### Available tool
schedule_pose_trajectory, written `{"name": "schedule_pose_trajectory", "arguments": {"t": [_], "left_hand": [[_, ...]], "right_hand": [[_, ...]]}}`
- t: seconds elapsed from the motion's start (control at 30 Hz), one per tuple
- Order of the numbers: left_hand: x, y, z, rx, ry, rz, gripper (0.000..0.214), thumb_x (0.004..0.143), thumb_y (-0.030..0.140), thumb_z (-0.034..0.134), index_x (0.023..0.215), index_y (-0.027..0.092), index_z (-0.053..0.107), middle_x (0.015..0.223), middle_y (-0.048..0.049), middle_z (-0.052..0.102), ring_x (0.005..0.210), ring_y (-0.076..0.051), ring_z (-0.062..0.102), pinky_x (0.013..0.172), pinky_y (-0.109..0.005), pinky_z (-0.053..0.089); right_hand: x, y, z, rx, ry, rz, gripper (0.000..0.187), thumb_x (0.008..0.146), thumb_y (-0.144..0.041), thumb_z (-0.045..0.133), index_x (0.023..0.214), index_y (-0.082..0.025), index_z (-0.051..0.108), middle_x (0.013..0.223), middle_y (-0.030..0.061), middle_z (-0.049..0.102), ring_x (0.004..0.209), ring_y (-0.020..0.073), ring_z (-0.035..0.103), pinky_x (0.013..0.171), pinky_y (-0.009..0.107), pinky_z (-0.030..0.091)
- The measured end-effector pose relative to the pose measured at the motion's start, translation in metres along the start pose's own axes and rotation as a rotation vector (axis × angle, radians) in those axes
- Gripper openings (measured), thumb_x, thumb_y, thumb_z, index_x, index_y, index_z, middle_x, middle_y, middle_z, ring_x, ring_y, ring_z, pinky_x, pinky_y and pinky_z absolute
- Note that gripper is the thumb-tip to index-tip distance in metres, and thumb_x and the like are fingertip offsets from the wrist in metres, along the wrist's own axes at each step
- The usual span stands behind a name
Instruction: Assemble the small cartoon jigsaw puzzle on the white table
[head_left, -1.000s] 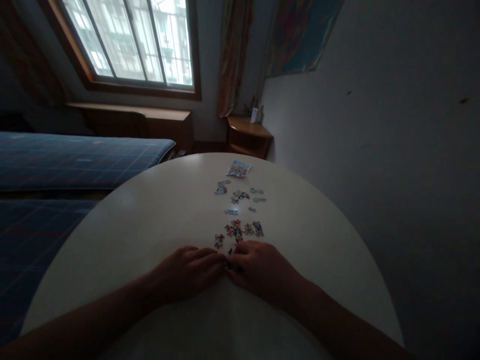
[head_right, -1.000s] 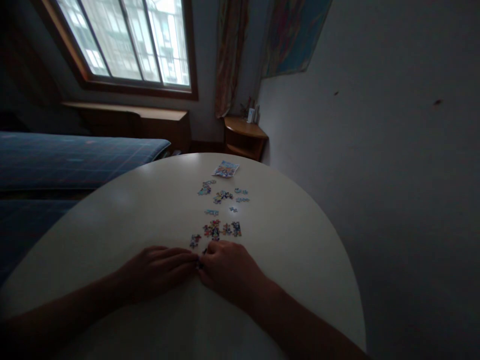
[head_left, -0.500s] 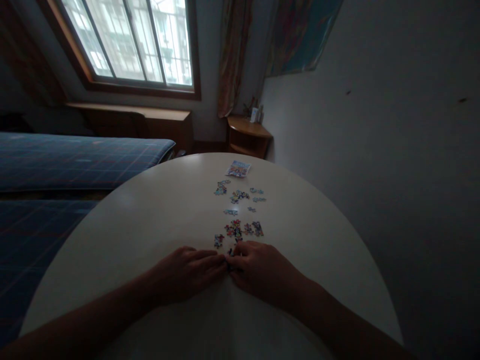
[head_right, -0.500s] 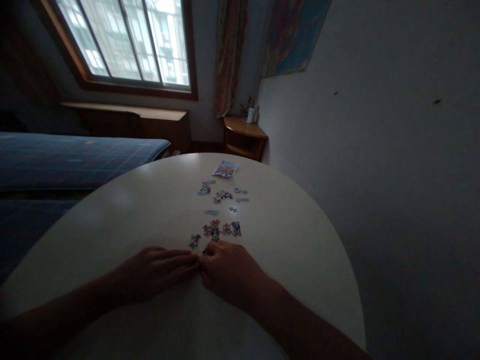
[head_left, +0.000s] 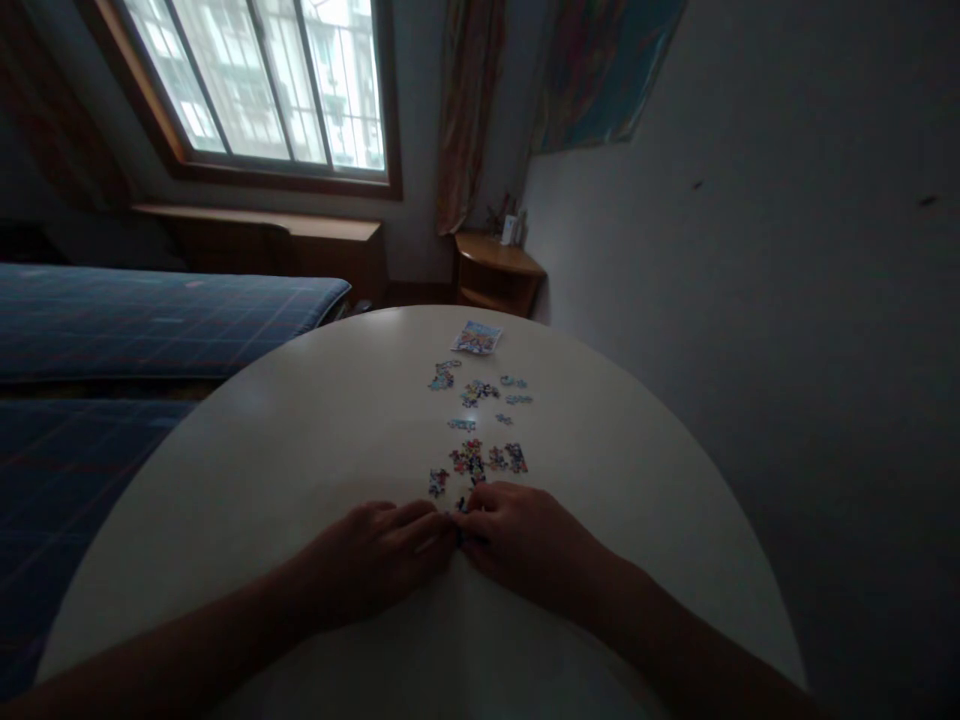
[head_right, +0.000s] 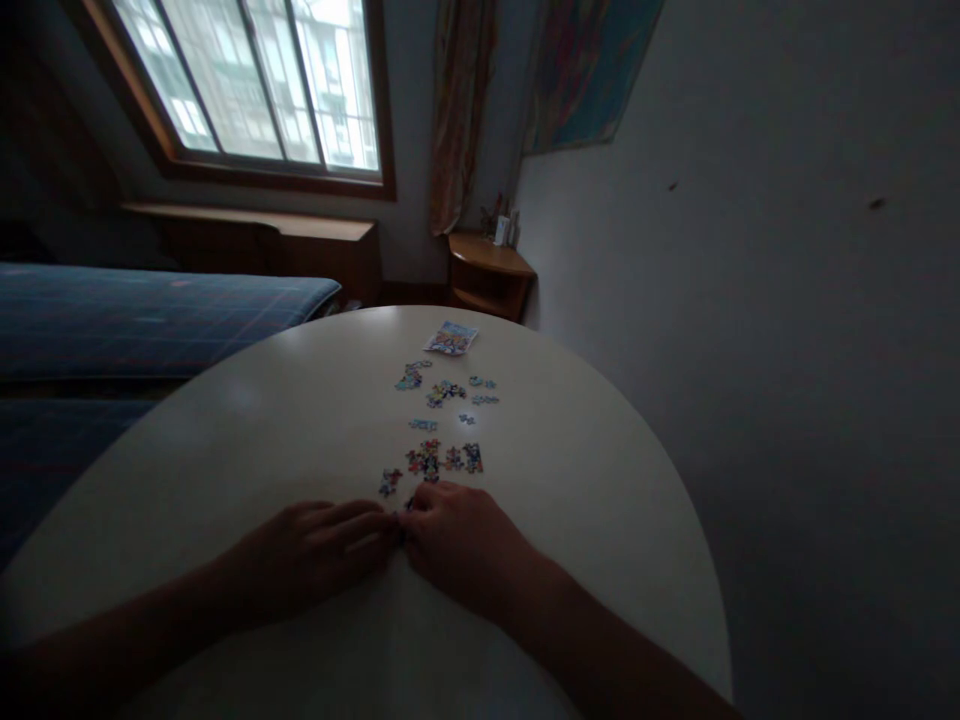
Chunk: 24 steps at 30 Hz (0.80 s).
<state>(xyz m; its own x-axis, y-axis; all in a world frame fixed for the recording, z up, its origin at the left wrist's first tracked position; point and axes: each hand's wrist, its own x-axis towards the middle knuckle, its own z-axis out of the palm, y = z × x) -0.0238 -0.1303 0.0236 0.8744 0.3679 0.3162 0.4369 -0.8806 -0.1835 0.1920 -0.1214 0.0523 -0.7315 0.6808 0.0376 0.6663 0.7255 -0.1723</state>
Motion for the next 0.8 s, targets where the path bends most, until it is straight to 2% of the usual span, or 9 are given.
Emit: {"name": "schedule_pose_trajectory", "arguments": {"t": [0.1, 0.3, 0.43, 0.67, 0.8], "left_hand": [[-0.001, 0.000, 0.003, -0.035, 0.018, -0.022, 0.018, 0.100, 0.018, 0.043, 0.106, 0.016, 0.060, 0.094, -0.0056, 0.066, 0.083, -0.016, 0.062, 0.060, -0.023, 0.051], [-0.002, -0.002, 0.002, -0.114, -0.071, -0.047, 0.019, 0.095, 0.028, 0.053, 0.110, 0.017, 0.059, 0.101, -0.0062, 0.066, 0.092, -0.020, 0.062, 0.071, -0.030, 0.055], [-0.001, -0.007, -0.003, -0.165, -0.090, -0.010, 0.018, 0.095, 0.028, 0.054, 0.109, 0.018, 0.059, 0.105, -0.0061, 0.065, 0.095, -0.019, 0.061, 0.077, -0.030, 0.055], [-0.002, -0.016, -0.012, -0.223, -0.146, 0.025, 0.031, 0.093, 0.034, 0.057, 0.121, 0.020, 0.056, 0.116, -0.0055, 0.064, 0.102, -0.021, 0.061, 0.081, -0.034, 0.055], [-0.002, -0.021, -0.013, -0.258, -0.122, 0.043, 0.035, 0.092, 0.034, 0.059, 0.124, 0.021, 0.055, 0.119, -0.0054, 0.063, 0.105, -0.022, 0.061, 0.082, -0.033, 0.055]], "right_hand": [[0.000, 0.001, -0.001, 0.019, -0.006, 0.001, 0.011, 0.086, -0.018, 0.061, 0.090, -0.018, 0.072, 0.086, 0.0031, 0.067, 0.073, 0.0129, 0.058, 0.062, 0.024, 0.038], [-0.001, 0.002, -0.003, -0.003, -0.023, -0.014, 0.010, 0.088, -0.019, 0.062, 0.087, -0.019, 0.072, 0.085, 0.0024, 0.067, 0.071, 0.0117, 0.056, 0.060, 0.024, 0.036], [-0.002, 0.004, -0.001, -0.045, -0.021, -0.069, 0.009, 0.087, -0.016, 0.063, 0.082, -0.018, 0.070, 0.085, 0.0018, 0.067, 0.068, 0.0109, 0.055, 0.057, 0.024, 0.033], [-0.005, 0.004, -0.004, -0.103, -0.046, -0.121, 0.008, 0.089, -0.015, 0.062, 0.087, -0.018, 0.069, 0.086, 0.0028, 0.068, 0.069, 0.0125, 0.057, 0.056, 0.025, 0.036], [-0.007, 0.001, -0.009, -0.145, -0.074, -0.158, 0.009, 0.089, -0.013, 0.060, 0.094, -0.018, 0.067, 0.088, 0.0038, 0.068, 0.071, 0.0139, 0.059, 0.056, 0.025, 0.038]]}}
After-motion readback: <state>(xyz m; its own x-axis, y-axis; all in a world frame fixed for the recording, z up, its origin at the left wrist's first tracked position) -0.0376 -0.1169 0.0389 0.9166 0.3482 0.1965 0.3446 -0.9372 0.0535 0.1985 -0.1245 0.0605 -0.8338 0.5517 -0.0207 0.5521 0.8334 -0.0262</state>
